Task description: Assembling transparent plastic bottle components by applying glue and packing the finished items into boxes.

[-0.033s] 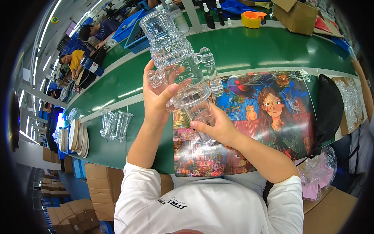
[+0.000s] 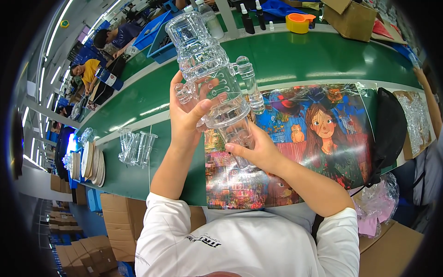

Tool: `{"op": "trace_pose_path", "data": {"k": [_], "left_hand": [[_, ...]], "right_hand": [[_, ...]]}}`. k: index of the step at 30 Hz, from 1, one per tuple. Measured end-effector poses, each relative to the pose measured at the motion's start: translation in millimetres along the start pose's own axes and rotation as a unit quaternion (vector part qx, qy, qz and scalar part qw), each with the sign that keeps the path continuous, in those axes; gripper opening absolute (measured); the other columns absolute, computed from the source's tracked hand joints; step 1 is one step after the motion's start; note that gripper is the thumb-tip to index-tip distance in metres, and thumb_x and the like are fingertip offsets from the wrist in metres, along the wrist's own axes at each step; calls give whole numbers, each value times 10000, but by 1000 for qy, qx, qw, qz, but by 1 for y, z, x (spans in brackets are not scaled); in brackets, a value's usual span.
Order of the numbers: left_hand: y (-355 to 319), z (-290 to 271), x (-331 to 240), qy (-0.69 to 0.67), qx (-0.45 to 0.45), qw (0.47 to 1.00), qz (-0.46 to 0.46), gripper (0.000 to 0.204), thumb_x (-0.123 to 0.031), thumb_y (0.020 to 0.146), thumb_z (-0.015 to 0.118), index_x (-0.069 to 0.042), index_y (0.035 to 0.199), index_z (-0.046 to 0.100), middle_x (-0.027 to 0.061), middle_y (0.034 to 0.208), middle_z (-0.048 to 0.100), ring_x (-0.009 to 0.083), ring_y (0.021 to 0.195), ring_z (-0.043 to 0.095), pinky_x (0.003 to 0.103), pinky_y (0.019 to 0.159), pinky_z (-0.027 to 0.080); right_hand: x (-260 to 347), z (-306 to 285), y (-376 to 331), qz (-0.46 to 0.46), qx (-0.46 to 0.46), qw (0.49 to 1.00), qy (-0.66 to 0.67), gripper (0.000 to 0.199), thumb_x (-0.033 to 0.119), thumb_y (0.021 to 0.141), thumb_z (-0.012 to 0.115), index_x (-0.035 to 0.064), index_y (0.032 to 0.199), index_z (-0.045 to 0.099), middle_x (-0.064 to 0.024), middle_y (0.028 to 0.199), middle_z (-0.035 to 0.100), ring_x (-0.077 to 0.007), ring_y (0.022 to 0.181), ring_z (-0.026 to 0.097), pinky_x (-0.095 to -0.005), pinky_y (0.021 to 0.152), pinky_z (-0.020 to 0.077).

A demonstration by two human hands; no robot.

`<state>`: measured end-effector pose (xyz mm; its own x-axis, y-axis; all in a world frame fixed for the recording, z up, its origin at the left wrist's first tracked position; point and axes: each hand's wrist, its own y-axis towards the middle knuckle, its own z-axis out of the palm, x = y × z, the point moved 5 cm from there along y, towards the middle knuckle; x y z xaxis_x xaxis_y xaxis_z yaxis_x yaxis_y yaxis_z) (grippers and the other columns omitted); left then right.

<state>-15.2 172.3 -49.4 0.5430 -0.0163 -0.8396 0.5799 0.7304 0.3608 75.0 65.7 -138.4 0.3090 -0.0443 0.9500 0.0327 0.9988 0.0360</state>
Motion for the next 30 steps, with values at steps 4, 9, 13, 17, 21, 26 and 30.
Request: {"op": "trace_pose_path", "data": {"k": [4,9,13,17,21,26,30], "left_hand": [[-1,1,5,-11,2,1000,-1,838,-10,692,756,-78,1343,234,148,1265,441,278,1169,468,442,926,475],[-4,3,4,-21,2,1000,6,832,-16,706,745,-81,1355,228,153,1279,429,285,1176,464,450,941,459],[-1,2,-5,-33,40,999,-2,824,-153,732,745,-70,1366,225,161,1284,424,302,1185,459,465,952,444],[4,-12,-28,-64,67,994,-54,875,-368,727,726,-61,1376,225,177,1275,434,338,1200,443,500,964,421],[5,-12,-45,-18,100,994,-24,945,-516,696,696,-59,1379,230,198,1249,455,380,1207,430,534,966,407],[4,-15,-50,-139,172,975,37,864,-450,712,667,-59,1359,249,205,1165,498,380,1132,490,504,933,440],[1,-15,-42,-217,205,954,34,776,-387,731,642,-77,1339,273,180,1086,515,361,1029,539,498,891,468]], "right_hand": [[2,-4,0,-23,-16,999,-34,530,141,812,668,1,1234,381,-109,1053,530,-175,864,603,-309,740,512],[5,-7,1,-40,-15,997,-71,535,141,808,674,0,1233,382,-93,984,565,-166,854,604,-310,740,508],[7,-6,-3,-57,-18,994,-87,531,143,796,689,-5,1217,401,-76,933,589,-162,852,604,-316,761,501],[4,-4,-6,-47,3,991,-123,526,141,781,706,-13,1199,425,-76,931,598,-153,848,602,-298,785,484],[2,7,-9,-17,67,990,-123,580,240,742,749,38,1209,470,-80,998,615,-129,895,583,-301,816,462],[6,27,-13,24,180,966,-185,608,246,746,751,29,1230,453,-74,1016,599,-132,929,570,-301,837,449],[1,33,-16,52,182,965,-184,542,221,749,752,6,1169,486,-49,1051,572,-129,947,553,-306,858,436]]}}
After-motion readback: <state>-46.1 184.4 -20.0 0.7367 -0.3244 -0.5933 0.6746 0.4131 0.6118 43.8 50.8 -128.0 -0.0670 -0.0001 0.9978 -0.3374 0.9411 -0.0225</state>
